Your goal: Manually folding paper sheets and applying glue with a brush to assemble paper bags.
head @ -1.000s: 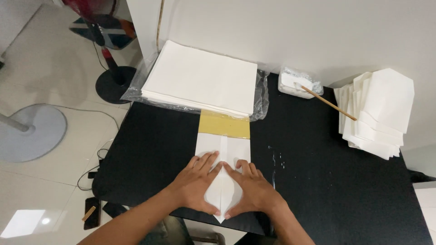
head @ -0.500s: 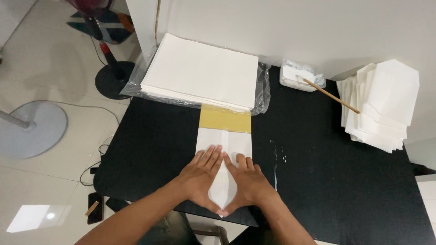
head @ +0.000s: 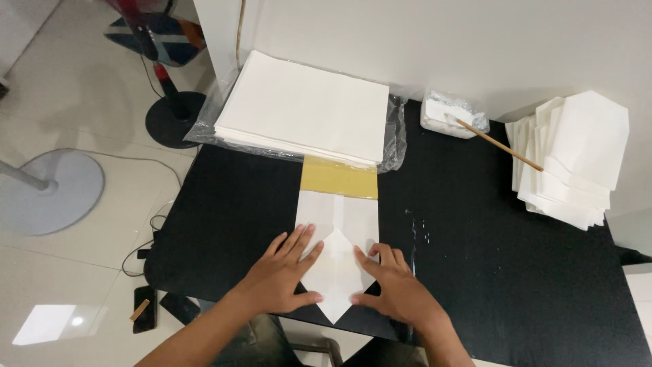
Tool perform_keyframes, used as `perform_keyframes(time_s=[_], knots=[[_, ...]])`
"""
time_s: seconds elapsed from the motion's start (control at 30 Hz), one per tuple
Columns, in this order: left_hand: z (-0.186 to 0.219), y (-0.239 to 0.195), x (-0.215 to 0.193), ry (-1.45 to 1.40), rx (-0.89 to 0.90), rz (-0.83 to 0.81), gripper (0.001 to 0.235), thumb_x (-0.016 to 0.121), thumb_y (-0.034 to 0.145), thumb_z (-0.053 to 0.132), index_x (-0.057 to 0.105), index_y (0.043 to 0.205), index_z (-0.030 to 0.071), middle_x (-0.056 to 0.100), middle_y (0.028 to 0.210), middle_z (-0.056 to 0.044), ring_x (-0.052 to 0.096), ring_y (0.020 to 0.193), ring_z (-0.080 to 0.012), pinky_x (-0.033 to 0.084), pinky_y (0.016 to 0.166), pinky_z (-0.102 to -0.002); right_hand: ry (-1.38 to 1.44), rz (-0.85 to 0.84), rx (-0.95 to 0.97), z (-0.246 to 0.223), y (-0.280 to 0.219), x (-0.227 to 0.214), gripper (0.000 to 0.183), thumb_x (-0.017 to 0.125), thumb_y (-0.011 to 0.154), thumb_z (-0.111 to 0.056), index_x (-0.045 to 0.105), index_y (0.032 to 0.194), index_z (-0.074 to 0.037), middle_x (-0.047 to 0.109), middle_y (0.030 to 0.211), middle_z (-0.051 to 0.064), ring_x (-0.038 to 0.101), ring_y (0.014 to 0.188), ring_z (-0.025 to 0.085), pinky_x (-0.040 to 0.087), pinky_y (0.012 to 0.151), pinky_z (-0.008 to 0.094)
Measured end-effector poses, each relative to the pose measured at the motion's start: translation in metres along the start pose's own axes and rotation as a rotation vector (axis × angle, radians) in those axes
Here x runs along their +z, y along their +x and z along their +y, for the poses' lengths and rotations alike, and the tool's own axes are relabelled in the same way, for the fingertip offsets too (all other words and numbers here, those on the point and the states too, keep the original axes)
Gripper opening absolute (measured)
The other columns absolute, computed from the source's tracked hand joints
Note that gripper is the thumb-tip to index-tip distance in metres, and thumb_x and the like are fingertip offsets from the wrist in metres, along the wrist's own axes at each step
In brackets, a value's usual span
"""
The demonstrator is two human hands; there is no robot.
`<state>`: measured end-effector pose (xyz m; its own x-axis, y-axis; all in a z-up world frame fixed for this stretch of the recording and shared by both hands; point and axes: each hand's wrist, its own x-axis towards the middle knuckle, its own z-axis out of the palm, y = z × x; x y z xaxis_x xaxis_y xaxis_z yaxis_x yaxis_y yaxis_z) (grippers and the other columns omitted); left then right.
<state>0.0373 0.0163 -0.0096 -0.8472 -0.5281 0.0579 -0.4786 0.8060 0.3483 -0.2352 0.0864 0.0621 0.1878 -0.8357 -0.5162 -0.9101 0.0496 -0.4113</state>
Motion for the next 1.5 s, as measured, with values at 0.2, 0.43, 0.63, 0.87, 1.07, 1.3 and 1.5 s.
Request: perform_keyframes(time_s=[0.2,0.43,0.63,0.87,1.07,1.3,1.5], knots=[[-0.012,-0.005,-0.002,0.011,-0.006,0.078,0.076,0.061,0.096,0.062,0.048,0.153,0.013,0.021,0.169,-0.017,0.017,0.155,-0.0362,0.020,0.116,-0.060,-0.089,0.236,-0.159,0.028,0.001,0.001,0.057,0.074,0.094,-0.038,0.061,0.147,-0.022,0.049,0.124,0.004,0.046,0.116,0.026,0.043,0.104,0.042],[-0.008,0.017,-0.020,0.020,-0.067,-0.120,0.106,0.060,0.082,0.083,0.032,0.160,0.016,0.010,0.171,-0.018,0.005,0.157,-0.0376,0.012,0.116,-0.065,-0.055,0.164,-0.166,0.012,0.009,-0.003,0.090,0.083,0.080,-0.059,0.048,0.156,-0.025,0.046,0.125,0.003,0.042,0.120,0.024,0.043,0.101,0.040],[0.018,0.042,-0.058,0.041,-0.180,-0.451,0.138,0.059,0.064,0.092,0.005,0.166,0.017,-0.016,0.171,-0.022,-0.019,0.158,-0.0363,-0.002,0.122,-0.061,-0.157,0.010,-0.102,-0.023,0.018,-0.009,0.134,0.077,0.065,-0.081,0.014,0.167,-0.020,0.035,0.140,0.010,0.034,0.129,0.031,0.031,0.112,0.046],[0.026,0.054,-0.057,0.072,-0.174,-0.486,0.160,0.062,0.048,0.095,-0.004,0.166,0.009,-0.018,0.171,-0.025,-0.018,0.158,-0.0368,-0.004,0.122,-0.062,-0.192,-0.034,-0.056,-0.036,0.023,-0.012,0.151,0.082,0.052,-0.080,0.005,0.167,-0.019,0.034,0.141,0.012,0.031,0.134,0.034,0.026,0.118,0.046],[0.009,0.037,-0.041,-0.043,-0.165,-0.379,0.130,0.066,0.074,0.085,0.009,0.165,0.011,-0.015,0.172,-0.019,-0.019,0.158,-0.0316,-0.005,0.124,-0.052,-0.054,0.038,-0.129,-0.007,0.015,-0.002,0.127,0.079,0.070,-0.076,0.019,0.166,-0.019,0.032,0.146,0.011,0.030,0.137,0.031,0.034,0.112,0.045],[-0.009,0.019,-0.025,-0.028,-0.046,-0.144,0.104,0.060,0.086,0.080,0.035,0.159,0.010,0.006,0.171,-0.020,0.003,0.157,-0.0360,0.009,0.119,-0.062,-0.139,0.064,-0.035,0.001,-0.001,-0.007,0.089,0.071,0.090,-0.064,0.034,0.163,-0.030,0.039,0.135,0.003,0.038,0.125,0.024,0.038,0.107,0.044],[0.008,0.046,-0.061,0.037,-0.152,-0.393,0.126,0.061,0.068,0.088,0.017,0.166,0.022,-0.009,0.172,-0.021,-0.012,0.158,-0.0375,0.001,0.120,-0.067,-0.156,0.025,-0.042,-0.017,0.015,-0.017,0.115,0.073,0.074,-0.079,0.025,0.165,-0.030,0.036,0.141,0.008,0.034,0.131,0.029,0.033,0.113,0.046]])
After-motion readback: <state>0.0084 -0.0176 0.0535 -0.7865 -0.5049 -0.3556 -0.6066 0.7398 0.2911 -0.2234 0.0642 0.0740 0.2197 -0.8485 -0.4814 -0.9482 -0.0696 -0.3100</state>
